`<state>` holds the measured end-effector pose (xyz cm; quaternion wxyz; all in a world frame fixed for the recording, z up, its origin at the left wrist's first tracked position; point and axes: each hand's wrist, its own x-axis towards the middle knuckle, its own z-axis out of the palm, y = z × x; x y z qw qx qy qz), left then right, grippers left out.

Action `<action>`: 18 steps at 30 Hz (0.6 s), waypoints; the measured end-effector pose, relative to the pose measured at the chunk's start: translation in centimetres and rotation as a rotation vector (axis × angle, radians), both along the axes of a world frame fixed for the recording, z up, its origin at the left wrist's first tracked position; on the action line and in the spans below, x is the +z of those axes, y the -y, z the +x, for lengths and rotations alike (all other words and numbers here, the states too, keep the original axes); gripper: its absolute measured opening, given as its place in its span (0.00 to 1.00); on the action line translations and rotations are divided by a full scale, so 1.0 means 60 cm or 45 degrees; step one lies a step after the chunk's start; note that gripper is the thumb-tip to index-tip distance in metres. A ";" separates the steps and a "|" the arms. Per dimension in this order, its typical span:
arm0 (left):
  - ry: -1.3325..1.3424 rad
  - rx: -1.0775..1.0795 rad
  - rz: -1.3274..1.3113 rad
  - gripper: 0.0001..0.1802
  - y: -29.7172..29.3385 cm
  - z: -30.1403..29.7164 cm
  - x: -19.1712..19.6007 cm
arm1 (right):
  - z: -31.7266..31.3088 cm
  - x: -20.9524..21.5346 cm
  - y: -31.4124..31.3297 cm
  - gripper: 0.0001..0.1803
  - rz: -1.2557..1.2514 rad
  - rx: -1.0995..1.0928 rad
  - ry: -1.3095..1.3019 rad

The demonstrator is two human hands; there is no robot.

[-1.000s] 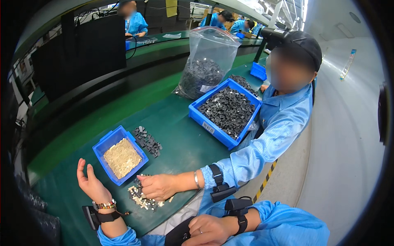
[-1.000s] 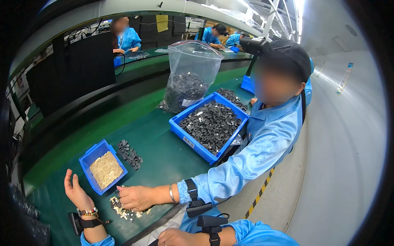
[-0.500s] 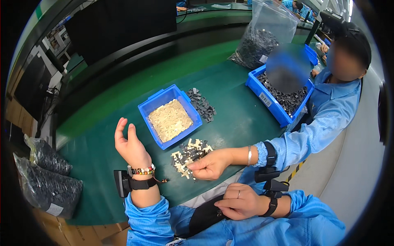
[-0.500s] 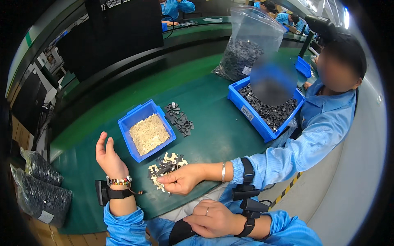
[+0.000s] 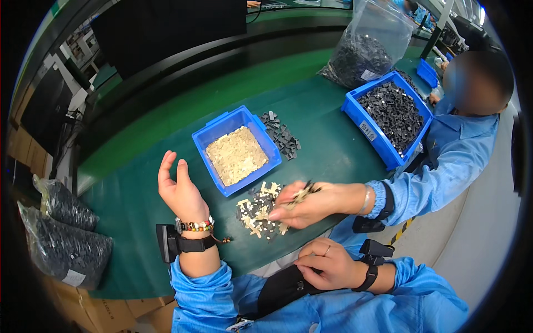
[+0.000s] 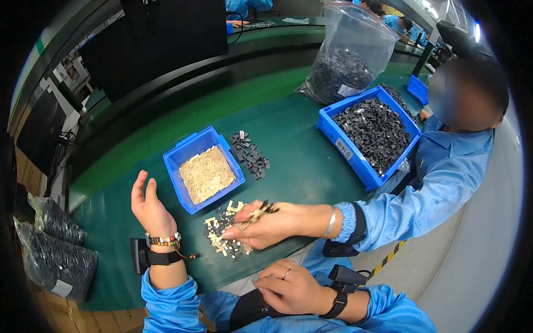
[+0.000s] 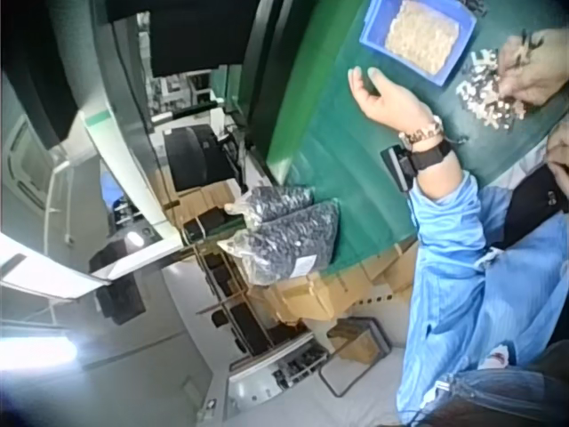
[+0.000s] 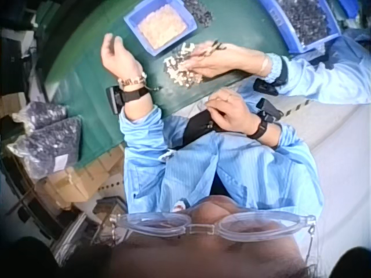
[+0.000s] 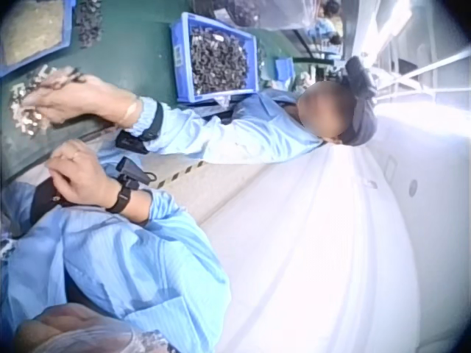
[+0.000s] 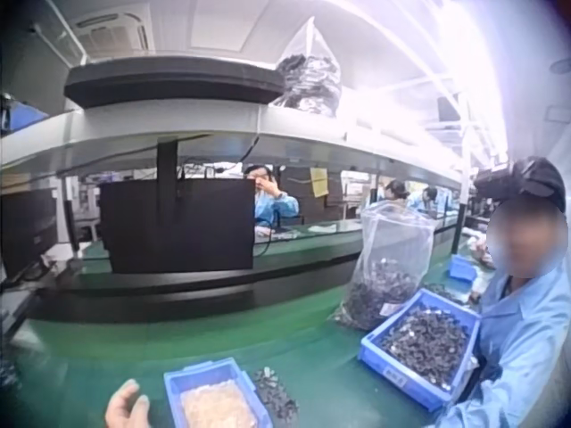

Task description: Assembling small plastic and metal parts at a factory workbench.

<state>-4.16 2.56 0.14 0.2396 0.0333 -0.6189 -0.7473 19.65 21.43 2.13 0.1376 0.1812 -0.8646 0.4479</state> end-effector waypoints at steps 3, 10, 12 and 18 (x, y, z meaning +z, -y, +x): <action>0.004 0.006 -0.003 0.12 0.007 0.003 0.005 | -0.005 0.006 0.000 0.12 0.056 -0.060 -0.008; 0.001 -0.015 0.019 0.12 -0.001 -0.001 0.002 | -0.057 0.003 -0.029 0.46 0.597 -0.283 0.167; -0.023 -0.016 0.022 0.12 0.004 0.002 0.004 | -0.074 0.005 -0.024 0.55 0.675 -0.275 0.170; 0.008 -0.002 0.010 0.11 0.001 0.002 0.006 | -0.135 0.002 0.018 0.60 0.652 -0.098 0.180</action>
